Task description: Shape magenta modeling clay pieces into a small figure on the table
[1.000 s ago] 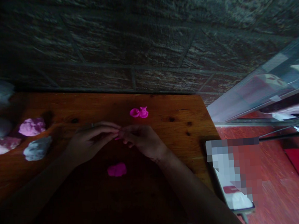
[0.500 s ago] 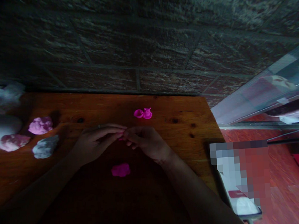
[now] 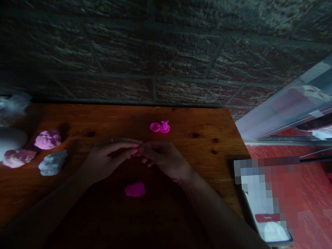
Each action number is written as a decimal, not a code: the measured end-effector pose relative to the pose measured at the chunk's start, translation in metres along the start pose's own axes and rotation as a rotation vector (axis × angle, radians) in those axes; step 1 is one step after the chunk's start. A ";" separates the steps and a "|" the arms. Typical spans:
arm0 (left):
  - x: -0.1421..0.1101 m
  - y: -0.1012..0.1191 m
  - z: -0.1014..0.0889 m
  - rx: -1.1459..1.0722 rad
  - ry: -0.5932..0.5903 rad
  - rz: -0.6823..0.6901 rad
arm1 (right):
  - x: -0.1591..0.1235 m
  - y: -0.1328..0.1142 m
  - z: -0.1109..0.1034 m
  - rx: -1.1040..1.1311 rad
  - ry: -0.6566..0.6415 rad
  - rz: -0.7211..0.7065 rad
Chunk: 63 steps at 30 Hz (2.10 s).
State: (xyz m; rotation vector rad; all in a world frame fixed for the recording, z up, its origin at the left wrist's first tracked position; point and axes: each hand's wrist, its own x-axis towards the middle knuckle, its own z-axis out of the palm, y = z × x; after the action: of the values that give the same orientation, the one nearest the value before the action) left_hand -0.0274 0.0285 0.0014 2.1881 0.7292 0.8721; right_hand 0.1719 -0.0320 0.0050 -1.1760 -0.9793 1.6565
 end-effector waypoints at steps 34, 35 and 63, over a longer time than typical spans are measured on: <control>0.004 0.010 0.001 -0.482 -0.054 -0.453 | 0.000 -0.001 0.002 -0.050 0.123 -0.158; 0.004 0.010 0.002 -0.474 -0.054 -0.447 | 0.000 -0.001 0.002 -0.051 0.122 -0.161; 0.007 0.008 0.004 -0.558 0.022 -0.515 | 0.000 0.003 0.003 -0.148 0.121 -0.285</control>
State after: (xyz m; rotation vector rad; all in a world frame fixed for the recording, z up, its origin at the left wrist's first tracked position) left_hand -0.0176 0.0268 0.0079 1.4127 0.8803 0.7169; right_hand 0.1689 -0.0337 0.0032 -1.1583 -1.1494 1.2931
